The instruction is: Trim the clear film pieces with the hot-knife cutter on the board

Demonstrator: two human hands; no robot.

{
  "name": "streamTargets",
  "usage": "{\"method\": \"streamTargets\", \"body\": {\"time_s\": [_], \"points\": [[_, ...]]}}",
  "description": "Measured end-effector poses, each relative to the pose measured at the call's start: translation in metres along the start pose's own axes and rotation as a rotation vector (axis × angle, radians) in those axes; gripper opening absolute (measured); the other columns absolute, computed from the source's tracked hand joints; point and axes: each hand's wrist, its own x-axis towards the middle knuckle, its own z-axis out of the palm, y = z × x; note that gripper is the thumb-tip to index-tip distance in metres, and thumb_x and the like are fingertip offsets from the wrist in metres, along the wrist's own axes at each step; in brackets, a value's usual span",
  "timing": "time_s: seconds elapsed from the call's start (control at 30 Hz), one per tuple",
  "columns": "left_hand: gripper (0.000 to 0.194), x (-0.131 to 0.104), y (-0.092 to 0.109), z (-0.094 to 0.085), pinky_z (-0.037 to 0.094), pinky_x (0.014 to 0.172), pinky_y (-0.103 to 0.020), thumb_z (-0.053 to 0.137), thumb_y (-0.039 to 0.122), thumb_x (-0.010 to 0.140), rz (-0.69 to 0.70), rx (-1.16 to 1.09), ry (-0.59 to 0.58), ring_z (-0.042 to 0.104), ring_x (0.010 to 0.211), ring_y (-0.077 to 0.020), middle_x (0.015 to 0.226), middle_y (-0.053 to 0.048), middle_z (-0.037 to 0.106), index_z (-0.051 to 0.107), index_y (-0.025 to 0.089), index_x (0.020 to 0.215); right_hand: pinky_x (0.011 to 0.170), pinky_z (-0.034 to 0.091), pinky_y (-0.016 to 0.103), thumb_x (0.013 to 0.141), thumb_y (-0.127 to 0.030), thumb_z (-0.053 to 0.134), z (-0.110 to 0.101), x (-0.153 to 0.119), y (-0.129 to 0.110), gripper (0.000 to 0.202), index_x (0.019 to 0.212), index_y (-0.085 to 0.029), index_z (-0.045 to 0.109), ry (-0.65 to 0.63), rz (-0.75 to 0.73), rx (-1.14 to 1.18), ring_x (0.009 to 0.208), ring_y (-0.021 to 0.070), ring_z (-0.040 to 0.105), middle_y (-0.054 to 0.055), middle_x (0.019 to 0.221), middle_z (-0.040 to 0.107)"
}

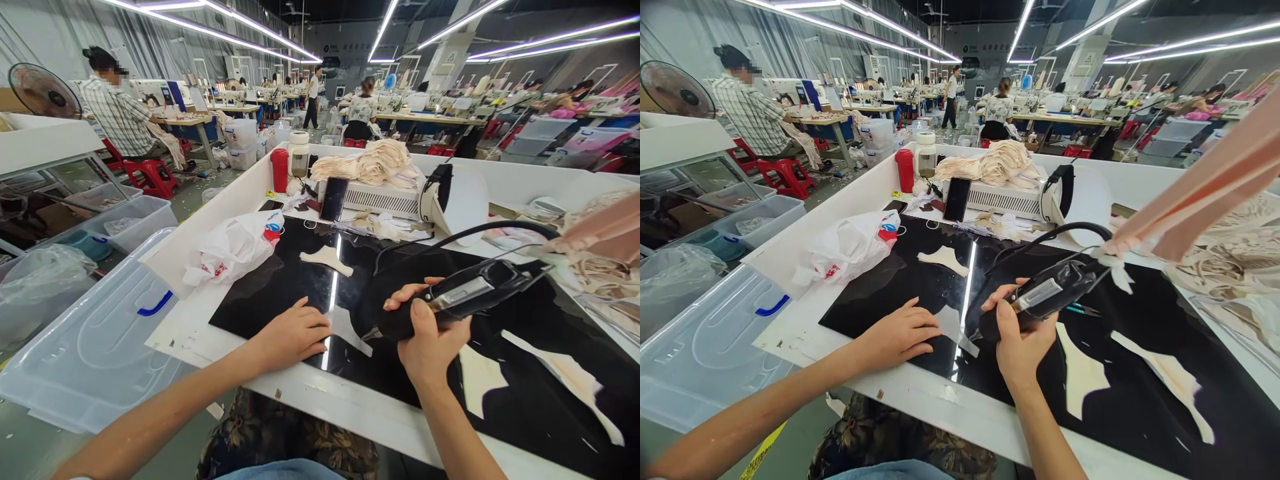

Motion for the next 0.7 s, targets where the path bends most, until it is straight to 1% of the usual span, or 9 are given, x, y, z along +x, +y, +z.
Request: {"method": "streamTargets", "body": {"time_s": [0.1,0.17,0.27,0.33,0.37,0.5,0.7], "points": [[0.024,-0.003,0.013,0.005,0.033,0.122,-0.052,0.056,0.032,0.103,0.028,-0.001,0.027,0.064,0.111,-0.0207,0.114,-0.007,0.072,0.069,0.020,0.119,0.061,0.053,0.032,0.077,-0.033,0.082,-0.003,0.009,0.000,0.038,0.106,-0.023,0.058,0.058,-0.018,-0.020,0.058,0.0136,0.061,-0.005,0.074,0.066],[0.024,0.000,0.016,0.005,0.036,0.120,-0.050,0.052,0.030,0.104,0.045,-0.006,0.058,0.065,0.107,-0.0198,0.111,-0.007,0.072,0.070,0.019,0.116,0.060,0.052,0.031,0.077,-0.033,0.081,0.000,0.010,-0.003,0.037,0.105,-0.024,0.058,0.078,-0.022,-0.012,0.057,0.0135,0.061,-0.006,0.073,0.067],[0.028,0.009,0.014,0.000,0.048,0.107,-0.040,0.046,0.026,0.107,0.051,-0.040,0.101,0.064,0.101,-0.0187,0.109,-0.008,0.071,0.071,0.017,0.113,0.059,0.052,0.031,0.078,-0.032,0.079,0.009,0.005,-0.009,0.035,0.105,-0.024,0.058,0.063,-0.007,0.036,0.057,0.0133,0.061,-0.006,0.073,0.066],[0.029,0.017,0.010,-0.004,0.051,0.099,-0.035,0.044,0.025,0.108,0.071,-0.076,0.089,0.063,0.102,-0.0189,0.111,-0.009,0.071,0.071,0.016,0.113,0.060,0.053,0.032,0.079,-0.032,0.079,0.015,-0.002,-0.012,0.034,0.106,-0.025,0.058,0.035,0.011,0.069,0.057,0.0133,0.061,-0.006,0.073,0.066],[0.028,0.020,0.007,-0.005,0.051,0.099,-0.035,0.045,0.024,0.107,0.086,-0.090,0.072,0.063,0.105,-0.0193,0.114,-0.009,0.071,0.071,0.016,0.114,0.061,0.053,0.032,0.080,-0.032,0.078,0.018,-0.006,-0.012,0.035,0.107,-0.025,0.057,0.018,0.025,0.074,0.058,0.0134,0.061,-0.005,0.074,0.066],[0.024,0.025,-0.003,-0.006,0.046,0.106,-0.037,0.052,0.024,0.105,0.129,-0.122,-0.007,0.060,0.119,-0.0212,0.128,-0.007,0.069,0.068,0.019,0.123,0.065,0.053,0.033,0.083,-0.033,0.076,0.023,-0.017,-0.005,0.036,0.111,-0.026,0.055,-0.036,0.073,0.046,0.061,0.0134,0.062,-0.005,0.078,0.065],[0.029,0.019,-0.009,-0.004,0.042,0.110,-0.039,0.053,0.027,0.104,0.092,-0.170,-0.054,0.058,0.126,-0.0215,0.135,-0.007,0.066,0.065,0.024,0.131,0.065,0.054,0.033,0.084,-0.032,0.076,0.025,-0.024,-0.003,0.035,0.111,-0.027,0.053,-0.075,0.084,0.027,0.060,0.0133,0.062,-0.005,0.077,0.065]]}}
